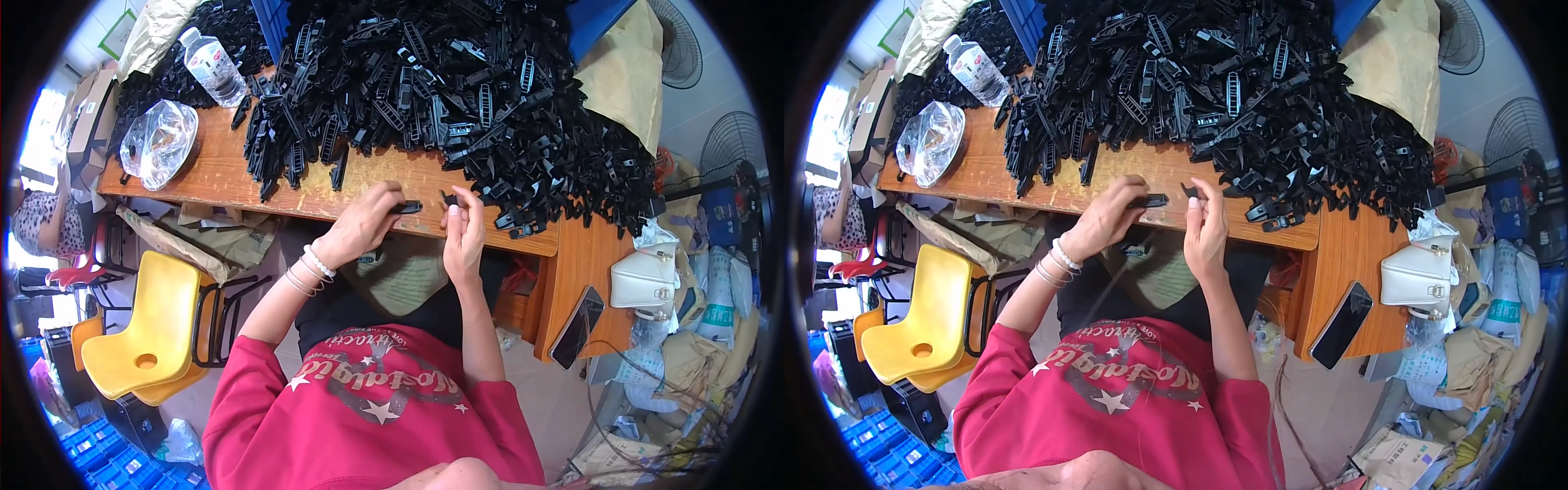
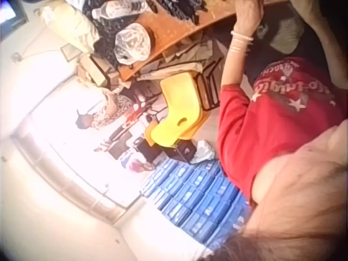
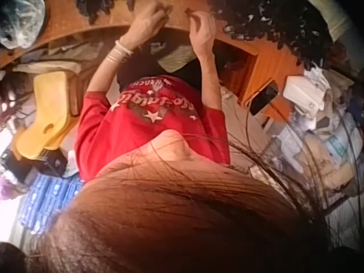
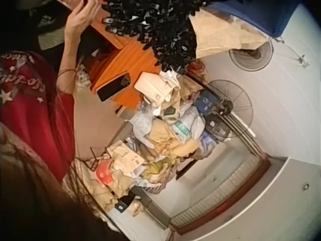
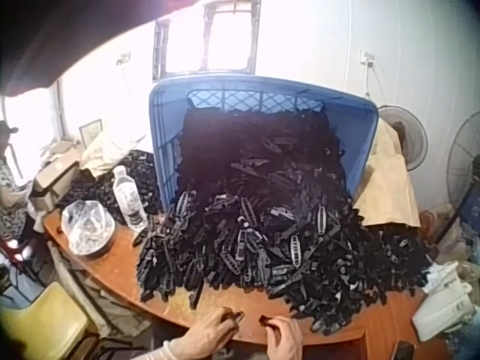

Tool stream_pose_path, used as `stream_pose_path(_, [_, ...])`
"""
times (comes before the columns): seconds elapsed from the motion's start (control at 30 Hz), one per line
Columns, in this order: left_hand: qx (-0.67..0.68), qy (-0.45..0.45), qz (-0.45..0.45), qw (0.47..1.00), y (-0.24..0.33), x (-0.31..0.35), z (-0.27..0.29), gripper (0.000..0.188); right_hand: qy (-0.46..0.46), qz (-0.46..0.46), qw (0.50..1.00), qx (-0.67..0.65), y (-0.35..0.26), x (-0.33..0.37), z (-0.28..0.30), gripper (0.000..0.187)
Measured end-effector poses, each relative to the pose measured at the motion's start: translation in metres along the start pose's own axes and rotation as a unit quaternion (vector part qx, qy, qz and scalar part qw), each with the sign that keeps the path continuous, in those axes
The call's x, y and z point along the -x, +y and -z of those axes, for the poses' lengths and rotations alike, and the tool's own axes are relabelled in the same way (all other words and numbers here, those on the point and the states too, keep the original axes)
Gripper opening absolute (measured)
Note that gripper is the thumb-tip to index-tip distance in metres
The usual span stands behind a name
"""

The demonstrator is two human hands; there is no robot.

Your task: Inspect and sort small black plastic clips/fasteners from a bin at a workbench.

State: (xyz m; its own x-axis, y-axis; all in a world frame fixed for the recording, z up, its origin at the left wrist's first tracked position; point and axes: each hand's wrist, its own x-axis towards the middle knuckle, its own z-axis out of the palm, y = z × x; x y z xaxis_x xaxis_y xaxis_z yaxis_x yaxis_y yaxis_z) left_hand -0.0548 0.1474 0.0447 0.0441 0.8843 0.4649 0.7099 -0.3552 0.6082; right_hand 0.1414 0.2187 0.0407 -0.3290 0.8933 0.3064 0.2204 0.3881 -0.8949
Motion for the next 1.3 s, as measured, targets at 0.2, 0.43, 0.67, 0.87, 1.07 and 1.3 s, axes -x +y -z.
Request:
stream_pose_path(0.2, [-0.014,0.021,0.073,0.997,-0.011,0.003,0.01,0.022,-0.115,-0.074,0.989,-0.061,-0.001,-0.009,-0.002,0.029])
stream_pose_path(0.43, [0.015,0.006,0.064,0.998,-0.018,0.003,0.011,0.021,-0.123,0.006,0.992,0.018,0.002,-0.018,-0.001,0.021])
stream_pose_path(0.67, [0.043,0.001,0.038,0.998,-0.009,-0.001,0.01,0.024,-0.133,0.064,0.989,0.032,0.002,-0.017,-0.012,0.019])
stream_pose_path(0.87, [-0.21,0.153,0.071,0.963,-0.021,0.001,0.034,0.034,0.067,0.119,0.975,0.176,-0.003,0.012,0.035,0.015])
stream_pose_path(1.07, [-0.215,0.122,0.062,0.967,-0.028,0.006,0.023,0.025,0.199,0.031,0.917,0.344,0.022,0.02,0.088,0.026])
stream_pose_path(1.3, [-0.168,0.126,0.05,0.976,-0.018,0.01,0.006,0.023,0.158,0.031,0.958,0.238,0.037,0.023,0.077,0.026])
